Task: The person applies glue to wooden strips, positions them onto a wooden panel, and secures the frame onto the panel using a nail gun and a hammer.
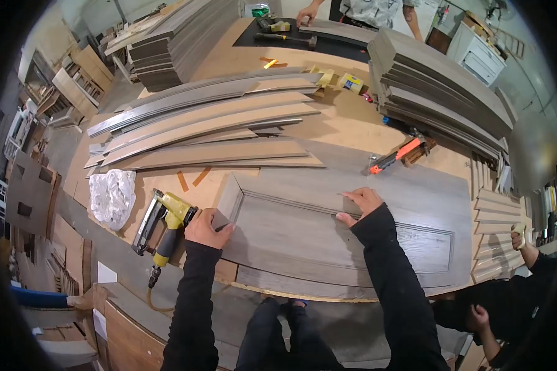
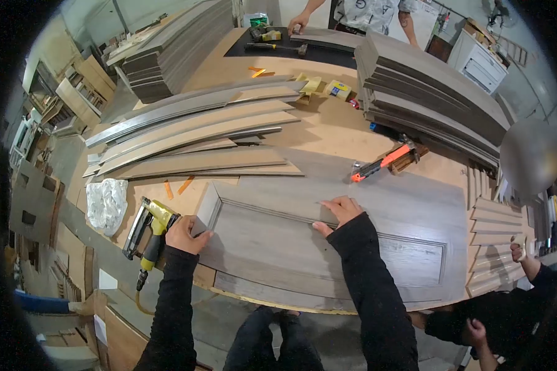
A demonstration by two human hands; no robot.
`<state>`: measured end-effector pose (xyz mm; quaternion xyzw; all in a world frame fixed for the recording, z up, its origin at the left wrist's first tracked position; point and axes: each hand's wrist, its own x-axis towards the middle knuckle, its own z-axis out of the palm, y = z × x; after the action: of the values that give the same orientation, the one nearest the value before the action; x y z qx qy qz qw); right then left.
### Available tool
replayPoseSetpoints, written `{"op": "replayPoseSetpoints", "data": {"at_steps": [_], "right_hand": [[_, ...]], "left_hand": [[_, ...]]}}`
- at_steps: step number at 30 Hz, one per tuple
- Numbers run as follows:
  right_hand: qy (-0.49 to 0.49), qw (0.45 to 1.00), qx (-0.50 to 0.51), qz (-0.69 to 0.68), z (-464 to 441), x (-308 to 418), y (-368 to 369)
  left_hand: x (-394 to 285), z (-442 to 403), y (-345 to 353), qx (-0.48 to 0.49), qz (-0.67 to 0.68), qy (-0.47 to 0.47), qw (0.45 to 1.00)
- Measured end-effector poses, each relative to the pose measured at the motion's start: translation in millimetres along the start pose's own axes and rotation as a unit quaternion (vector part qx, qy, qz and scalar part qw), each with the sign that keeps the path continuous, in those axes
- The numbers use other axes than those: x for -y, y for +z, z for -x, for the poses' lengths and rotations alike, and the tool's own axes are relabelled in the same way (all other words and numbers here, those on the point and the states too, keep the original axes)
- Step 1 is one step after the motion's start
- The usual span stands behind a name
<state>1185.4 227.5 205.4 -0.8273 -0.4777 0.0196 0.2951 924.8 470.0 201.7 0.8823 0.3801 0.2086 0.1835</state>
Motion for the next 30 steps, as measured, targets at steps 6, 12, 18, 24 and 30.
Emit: {"op": "replayPoseSetpoints", "data": {"at_steps": [6,12,18,24,30], "right_hand": [[0.002,1.000,-0.002,-0.002,0.7,1.9,0.4],[-0.002,1.000,0.020,0.004,8.6,6.3,-2.6],[-0.102,0.994,0.028,-0.010,27.7,-2.0,3.6],[-0.054,0.993,0.100,-0.033,53.3,8.2,-22.5],[0.023,0.986,0.154,0.050,179.2,13.3,-84.6]], "left_hand": [[-4.5,8.6,10.4,-0.065,-0.002,-0.003,0.998],[-6.4,30.5,6.9,-0.048,0.046,-0.055,0.996],[24.3,95.9,16.3,-0.058,0.267,-0.102,0.957],[91.8,145.5,-22.7,0.094,0.246,0.043,0.964],[64.6,188.2,-17.8,0.058,0.410,-0.193,0.890]]}}
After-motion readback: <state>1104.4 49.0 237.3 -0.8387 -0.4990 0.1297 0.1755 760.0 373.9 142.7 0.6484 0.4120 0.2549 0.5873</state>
